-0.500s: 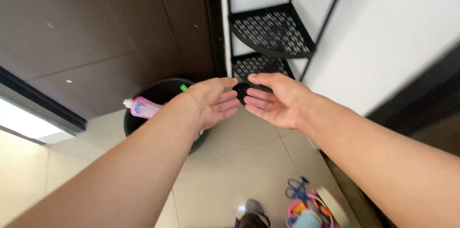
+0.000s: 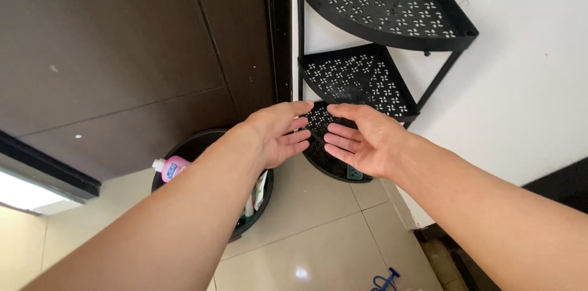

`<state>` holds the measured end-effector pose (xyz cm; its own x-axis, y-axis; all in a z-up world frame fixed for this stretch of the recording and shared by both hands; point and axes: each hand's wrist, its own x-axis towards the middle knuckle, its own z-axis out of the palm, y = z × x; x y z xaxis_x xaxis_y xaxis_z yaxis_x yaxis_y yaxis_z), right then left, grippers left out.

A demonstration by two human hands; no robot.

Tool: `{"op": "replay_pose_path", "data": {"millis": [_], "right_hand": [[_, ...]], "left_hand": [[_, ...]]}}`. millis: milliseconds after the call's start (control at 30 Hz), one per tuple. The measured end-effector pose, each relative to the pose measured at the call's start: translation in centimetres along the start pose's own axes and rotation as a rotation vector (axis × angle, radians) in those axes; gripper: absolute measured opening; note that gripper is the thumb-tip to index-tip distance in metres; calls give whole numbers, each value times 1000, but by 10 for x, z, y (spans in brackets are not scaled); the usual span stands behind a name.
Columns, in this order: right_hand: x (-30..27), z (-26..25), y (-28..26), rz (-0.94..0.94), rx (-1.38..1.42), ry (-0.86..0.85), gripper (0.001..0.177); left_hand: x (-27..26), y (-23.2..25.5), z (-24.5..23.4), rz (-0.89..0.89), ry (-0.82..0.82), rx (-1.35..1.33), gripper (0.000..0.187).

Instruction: Arrange various toiletry bottles, brushes, and other items from a bucket onto a tiered corner shelf.

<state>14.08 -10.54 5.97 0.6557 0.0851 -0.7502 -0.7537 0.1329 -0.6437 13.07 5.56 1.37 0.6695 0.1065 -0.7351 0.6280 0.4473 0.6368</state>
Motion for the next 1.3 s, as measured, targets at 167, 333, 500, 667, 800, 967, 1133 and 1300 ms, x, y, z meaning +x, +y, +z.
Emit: {"op": "replay_pose_path", "data": {"millis": [167,333,500,667,800,967,1133,1300], "right_hand": [[26,26,-13,1,3,-34,42],[54,77,-12,17,-25,-50,43],[96,142,16,81,-39,-78,48],[94,207,36,123,-141,-112,61],[90,240,47,102,-250,-188,75],[74,256,60,106,-311,-221,78],[69,263,84,98,-360,-305,83],[99,291,102,95,-447,-324,88]], "left_hand": [[29,22,-17,-31,-18,43,58],[62,39,-67,-80,-14,-14,60],[105,55,-149,-89,14,3,65],[87,69,-207,-71,105,-8,69],[71,72,-234,-37,160,-68,80],[44,63,-253,-16,249,-98,88],[33,41,-279,3,306,-191,95],[49,38,-315,18,340,-177,81]]}}
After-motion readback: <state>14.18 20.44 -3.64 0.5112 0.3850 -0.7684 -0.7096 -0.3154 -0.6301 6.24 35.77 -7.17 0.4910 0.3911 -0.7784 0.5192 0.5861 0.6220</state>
